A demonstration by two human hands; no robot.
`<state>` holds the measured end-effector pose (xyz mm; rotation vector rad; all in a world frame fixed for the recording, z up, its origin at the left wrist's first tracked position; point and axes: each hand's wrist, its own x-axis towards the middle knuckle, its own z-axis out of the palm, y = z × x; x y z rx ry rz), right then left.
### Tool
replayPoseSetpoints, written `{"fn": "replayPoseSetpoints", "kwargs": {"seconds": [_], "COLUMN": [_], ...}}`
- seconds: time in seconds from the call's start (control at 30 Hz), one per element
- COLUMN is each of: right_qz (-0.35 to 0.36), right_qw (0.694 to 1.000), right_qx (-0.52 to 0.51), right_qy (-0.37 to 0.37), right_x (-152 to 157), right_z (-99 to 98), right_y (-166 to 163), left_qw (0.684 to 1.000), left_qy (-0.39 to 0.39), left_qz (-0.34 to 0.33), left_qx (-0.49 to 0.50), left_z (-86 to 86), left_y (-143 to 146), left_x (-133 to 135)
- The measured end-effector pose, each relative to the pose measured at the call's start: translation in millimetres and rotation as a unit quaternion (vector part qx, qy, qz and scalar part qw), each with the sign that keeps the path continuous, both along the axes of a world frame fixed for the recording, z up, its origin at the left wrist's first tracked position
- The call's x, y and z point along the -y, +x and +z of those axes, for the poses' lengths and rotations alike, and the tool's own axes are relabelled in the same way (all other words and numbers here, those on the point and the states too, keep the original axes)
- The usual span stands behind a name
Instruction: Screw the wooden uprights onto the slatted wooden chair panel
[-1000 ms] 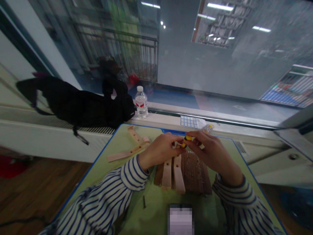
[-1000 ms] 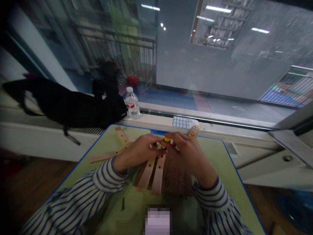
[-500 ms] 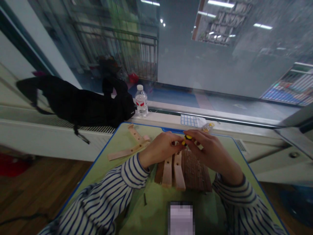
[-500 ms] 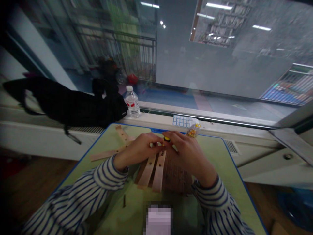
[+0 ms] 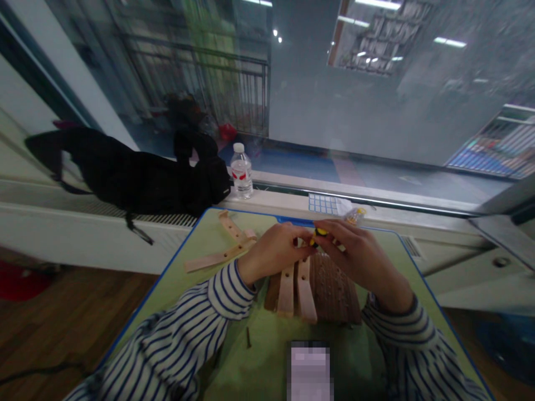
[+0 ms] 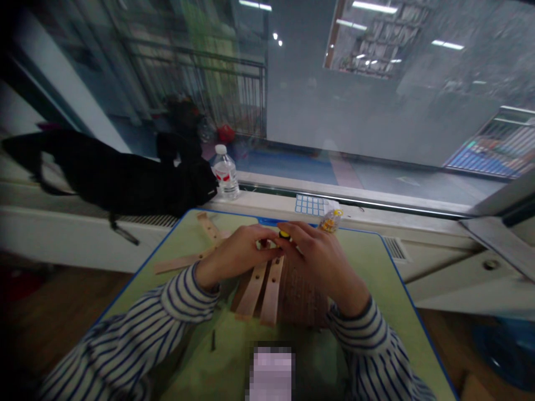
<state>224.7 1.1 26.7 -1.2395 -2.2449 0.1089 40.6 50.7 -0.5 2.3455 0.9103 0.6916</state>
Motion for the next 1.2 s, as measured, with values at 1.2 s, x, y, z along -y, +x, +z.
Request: {"fn": "replayPoseSetpoints", "kwargs": {"seconds": [1.2], "right_qz": [-0.009], "right_qw": [1.0], "right_qx": [0.006], "right_qy": [0.018], "right_x": [1.5], "right_z": [0.9], "right_y": [0.7], "left_qw": [0.998], "left_qy": [0.047], "left_qz": [0.024], "left_qx": [-0.038], "left_z": [-5.1], "left_y": [4.5], "left_x": [2.5]}}
